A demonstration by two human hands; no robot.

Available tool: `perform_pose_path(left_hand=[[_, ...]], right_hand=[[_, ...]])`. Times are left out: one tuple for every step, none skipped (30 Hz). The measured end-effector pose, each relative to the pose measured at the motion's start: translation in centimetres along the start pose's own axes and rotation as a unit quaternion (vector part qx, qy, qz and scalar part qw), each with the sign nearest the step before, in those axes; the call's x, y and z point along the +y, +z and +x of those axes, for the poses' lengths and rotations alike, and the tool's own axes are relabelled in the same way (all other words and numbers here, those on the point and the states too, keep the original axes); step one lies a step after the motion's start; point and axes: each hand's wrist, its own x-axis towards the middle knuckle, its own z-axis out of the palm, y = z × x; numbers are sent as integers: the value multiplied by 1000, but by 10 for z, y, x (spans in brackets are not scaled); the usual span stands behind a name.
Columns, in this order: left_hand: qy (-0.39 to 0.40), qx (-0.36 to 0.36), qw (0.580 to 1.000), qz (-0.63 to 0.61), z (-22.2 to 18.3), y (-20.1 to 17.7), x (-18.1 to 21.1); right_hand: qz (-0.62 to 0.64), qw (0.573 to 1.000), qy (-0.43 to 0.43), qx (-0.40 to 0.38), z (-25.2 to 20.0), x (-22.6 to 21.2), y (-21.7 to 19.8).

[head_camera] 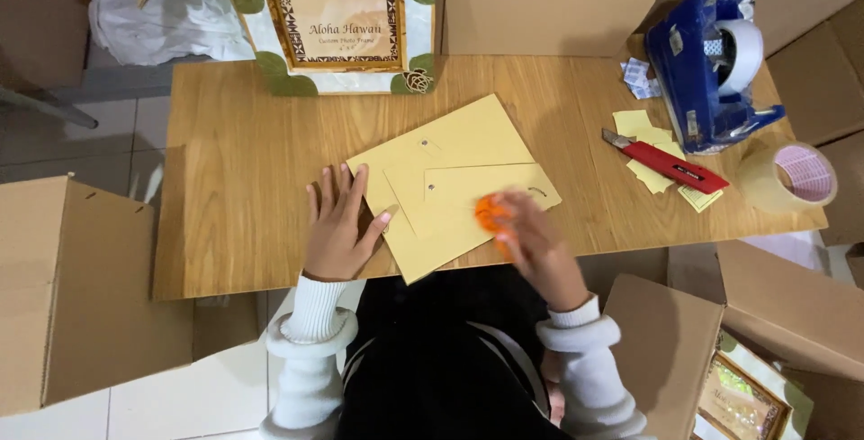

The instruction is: Cleaning picture frames with a cloth and placing them into protective envelopes.

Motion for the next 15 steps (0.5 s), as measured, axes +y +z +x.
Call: perform_pose_path(left_hand=[[-1, -4, 1000, -4, -1, -1, 0], [-2, -6, 1000, -3, -1, -3, 2], [-1, -8, 1000, -5, 0, -4, 3], [0, -11, 1000, -7, 0, -6, 4], [-1, -11, 1000, -6, 0, -6, 5], [7, -8, 1000, -8, 0, -7, 5], [16, -5, 1000, -11, 0, -7, 5], [16, -4, 1000, -11, 0, -8, 5], [18, -6, 1000, -14, 0, -8, 5], [20, -7, 1000, -17, 0, -8, 4], [20, -7, 1000, -16, -1, -6, 2], [25, 0, 1000, -6, -1, -5, 1], [30, 7, 1000, 2, -1, -2, -2], [30, 7, 1000, 2, 0, -2, -2], [33, 9, 999, 3, 0, -1, -3]], right_hand=[[-43, 999, 29, 5, 3, -4, -10], [-42, 999, 30, 4, 1, -3, -3], [-94, 995, 27, 14, 0, -2, 3], [-147, 989, 24, 24, -1, -1, 10], [-146, 989, 24, 24, 2, -10, 19], [-137, 990, 2, 15, 5, -19, 28], [-129, 991, -19, 6, 8, -28, 37], [-129, 991, -19, 7, 13, -39, 49], [-117, 992, -50, -6, 18, -51, 60], [-104, 991, -82, -19, 22, -63, 72], [-104, 991, -82, -18, 26, -70, 79], [-85, 993, -76, -17, 30, -76, 87], [-68, 995, -70, -16, 35, -83, 94], [-68, 995, -70, -15, 36, -79, 93], [-44, 997, -55, -18, 36, -76, 93]])
